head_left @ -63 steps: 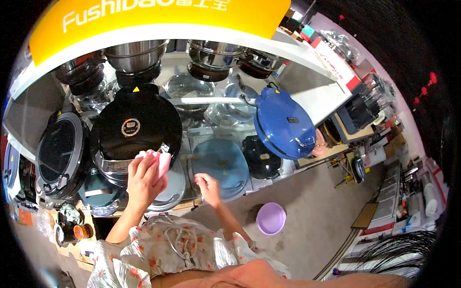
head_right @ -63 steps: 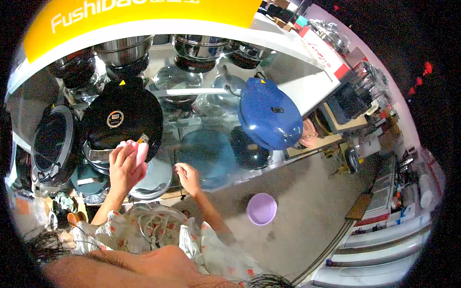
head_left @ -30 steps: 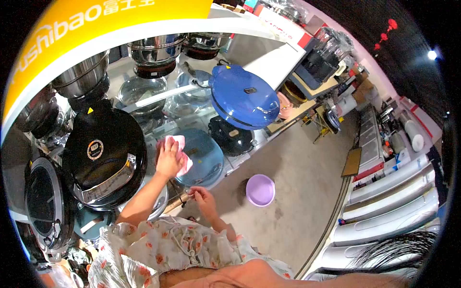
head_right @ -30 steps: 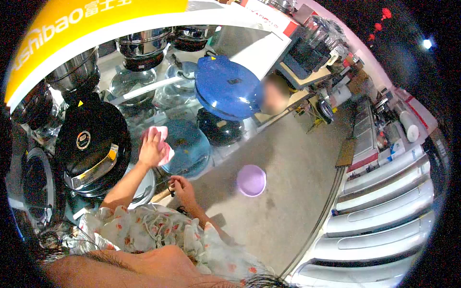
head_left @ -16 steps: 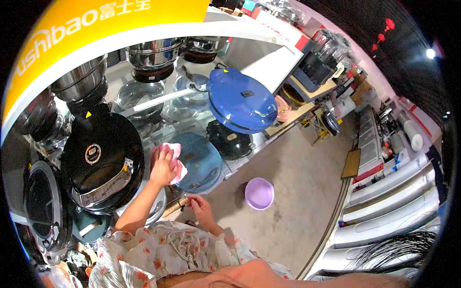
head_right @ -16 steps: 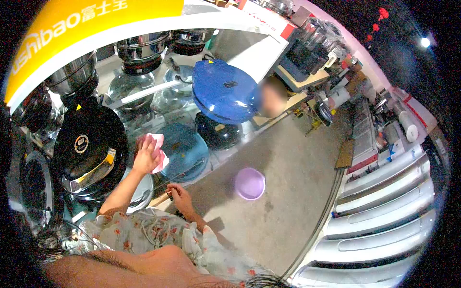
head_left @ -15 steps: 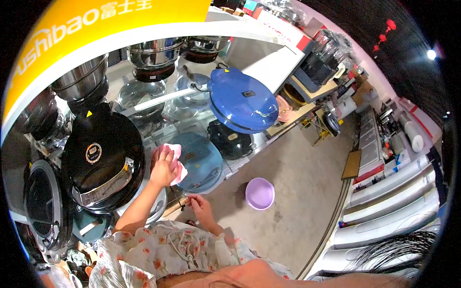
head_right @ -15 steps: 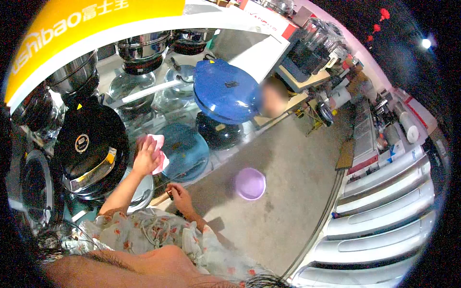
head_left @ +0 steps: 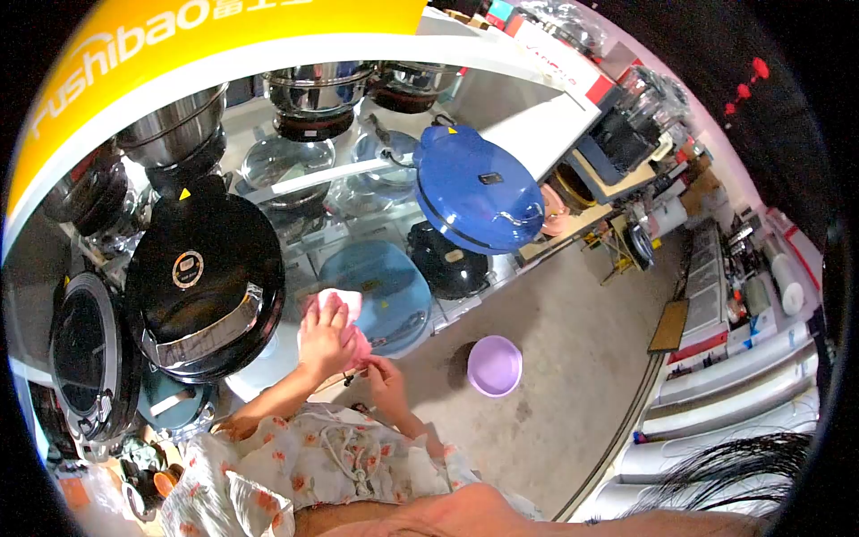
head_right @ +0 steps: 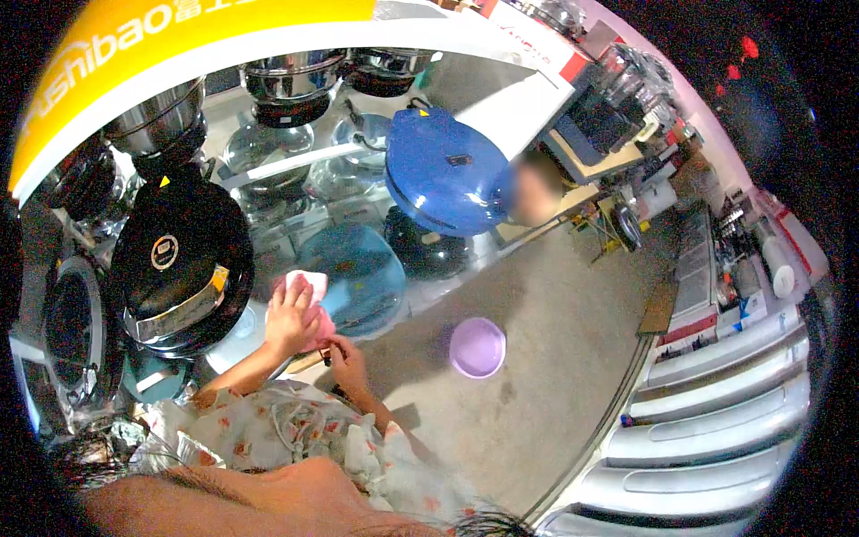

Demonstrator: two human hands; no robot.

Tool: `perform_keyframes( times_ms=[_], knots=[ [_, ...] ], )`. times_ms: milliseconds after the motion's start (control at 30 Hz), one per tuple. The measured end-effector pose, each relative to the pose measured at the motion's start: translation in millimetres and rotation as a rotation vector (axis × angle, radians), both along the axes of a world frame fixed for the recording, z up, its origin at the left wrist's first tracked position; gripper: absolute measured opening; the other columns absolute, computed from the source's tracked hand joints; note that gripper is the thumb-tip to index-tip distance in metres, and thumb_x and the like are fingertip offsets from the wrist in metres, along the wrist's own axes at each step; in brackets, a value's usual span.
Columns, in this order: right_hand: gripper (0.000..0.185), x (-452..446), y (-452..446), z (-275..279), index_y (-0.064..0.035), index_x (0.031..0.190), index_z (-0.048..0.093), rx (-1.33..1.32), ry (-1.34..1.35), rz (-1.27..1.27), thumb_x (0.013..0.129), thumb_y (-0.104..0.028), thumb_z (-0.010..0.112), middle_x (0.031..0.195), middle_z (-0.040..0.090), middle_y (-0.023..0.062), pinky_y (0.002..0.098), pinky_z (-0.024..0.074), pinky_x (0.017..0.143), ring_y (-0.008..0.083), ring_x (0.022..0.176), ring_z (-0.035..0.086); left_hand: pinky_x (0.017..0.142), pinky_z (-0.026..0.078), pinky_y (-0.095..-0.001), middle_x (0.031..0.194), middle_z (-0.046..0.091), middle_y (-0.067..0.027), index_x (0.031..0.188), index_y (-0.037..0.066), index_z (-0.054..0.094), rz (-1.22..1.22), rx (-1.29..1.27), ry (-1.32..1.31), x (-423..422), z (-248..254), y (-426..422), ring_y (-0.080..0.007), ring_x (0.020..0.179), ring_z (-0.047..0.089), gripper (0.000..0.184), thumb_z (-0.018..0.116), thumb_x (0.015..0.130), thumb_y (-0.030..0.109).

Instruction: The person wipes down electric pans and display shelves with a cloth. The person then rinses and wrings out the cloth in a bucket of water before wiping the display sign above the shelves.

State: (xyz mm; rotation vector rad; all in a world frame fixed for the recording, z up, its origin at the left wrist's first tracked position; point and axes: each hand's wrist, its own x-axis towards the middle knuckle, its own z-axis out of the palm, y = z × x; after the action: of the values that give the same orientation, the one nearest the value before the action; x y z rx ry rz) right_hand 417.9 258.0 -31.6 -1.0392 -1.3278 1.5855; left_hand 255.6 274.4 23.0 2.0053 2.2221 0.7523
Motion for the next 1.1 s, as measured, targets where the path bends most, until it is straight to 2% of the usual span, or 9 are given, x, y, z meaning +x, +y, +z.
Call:
perform_keyframes(
  times_ms=[267,433,500,633,767,833,900,1033,1100],
  knots=[
    [0.025,33.6,34.2,30.8,-0.0016,0.114,0.057,0.359,-0.285,0.043,0.09,-0.004,0.049,0.105,0.06,0.0103,0.0302,0.0453,0.085,0.0169,0.096,0.057,0.107,0.024,-0.0525,0.142,0.036,-0.0168,0.13,0.008,0.048,0.023,0.03,-0.136,25.0,-9.7,53.7,-0.0445,0.131,0.027,0.06,0.055,0.082,0.043],
    [0.03,10.6,70.2,80.1,-0.0009,0.115,0.056,0.871,-0.38,0.044,0.085,-0.006,0.055,0.125,0.05,0.0189,0.0368,0.0402,0.095,0.0302,0.112,0.05,0.108,0.027,-0.0457,0.135,0.043,-0.0181,0.131,0.003,0.045,-0.018,0.29,-0.412,10.2,13.9,21.2,-0.0369,0.128,0.037,0.047,0.053,0.088,0.022],
    [0.033,-7.7,69.1,91.1,-0.0003,0.115,0.055,0.705,-0.261,0.094,0.082,-0.006,0.058,0.128,0.046,0.0196,0.0387,0.0389,0.096,0.0328,0.116,0.047,0.105,0.032,-0.044,0.134,0.045,-0.0175,0.129,0.003,0.048,-0.014,0.242,-0.519,2.7,13.3,-17.5,-0.0355,0.125,0.041,0.044,0.054,0.088,0.019],
    [0.037,-34.2,80.9,80.8,-0.0015,0.115,0.057,1.013,-0.388,0.176,0.078,-0.005,0.061,0.131,0.045,0.0196,0.0433,0.0312,0.102,0.0359,0.122,0.04,0.086,0.048,-0.0378,0.113,0.06,-0.0172,0.113,0.0,0.058,0.238,0.313,-0.502,-21.0,-5.3,-108.8,-0.0333,0.101,0.059,0.028,0.056,0.089,0.013],
    [0.036,-63.1,68.7,91.4,-0.0014,0.117,0.055,1.011,-0.264,0.281,0.081,-0.005,0.058,0.13,0.047,0.0189,0.0433,0.0294,0.104,0.0352,0.119,0.044,0.075,0.048,-0.0293,0.105,0.063,-0.0073,0.115,0.005,0.057,0.738,0.435,-0.991,-56.1,-26.2,-177.0,-0.015,0.092,0.06,0.028,0.054,0.093,0.023],
    [0.037,-75.8,65.8,68.5,0.0003,0.126,0.047,0.824,-0.186,0.303,0.089,-0.009,0.052,0.132,0.046,0.0173,0.0379,0.0337,0.102,0.0325,0.123,0.043,0.075,0.047,-0.0282,0.108,0.062,-0.0036,0.122,0.008,0.051,0.901,0.642,-1.334,-85.1,-33.0,-189.8,-0.0125,0.092,0.059,0.036,0.05,0.096,0.032],
    [0.049,-95.8,55.9,53.8,-0.0045,0.136,0.036,0.301,0.045,0.332,0.092,-0.015,0.053,0.13,0.045,0.0134,0.0432,0.0369,0.101,0.0282,0.119,0.045,0.077,0.045,-0.0266,0.107,0.059,-0.0015,0.124,0.009,0.048,0.913,0.772,-1.619,-116.9,-34.8,-196.0,-0.0116,0.088,0.058,0.047,0.045,0.095,0.046],
    [0.068,-126.1,61.2,58.5,-0.0154,0.145,0.02,-0.232,0.074,0.447,0.093,-0.046,0.05,0.148,0.018,0.015,0.0582,0.0331,0.099,0.0376,0.131,0.032,0.074,0.044,-0.0255,0.095,0.056,0.0039,0.117,0.013,0.052,0.904,0.758,-1.782,-147.0,10.4,-183.5,-0.0093,0.081,0.053,0.047,0.044,0.093,0.053],
    [0.073,-140.9,59.5,58.3,-0.0152,0.144,0.022,-0.48,0.109,0.368,0.089,-0.053,0.052,0.144,0.024,0.0148,0.0586,0.0326,0.099,0.0363,0.129,0.034,0.088,0.043,-0.0343,0.12,0.055,-0.0018,0.127,0.011,0.048,0.826,0.646,-1.76,-170.7,-30.5,-191.4,-0.0164,0.101,0.053,0.061,0.042,0.091,0.059]
  ],
)
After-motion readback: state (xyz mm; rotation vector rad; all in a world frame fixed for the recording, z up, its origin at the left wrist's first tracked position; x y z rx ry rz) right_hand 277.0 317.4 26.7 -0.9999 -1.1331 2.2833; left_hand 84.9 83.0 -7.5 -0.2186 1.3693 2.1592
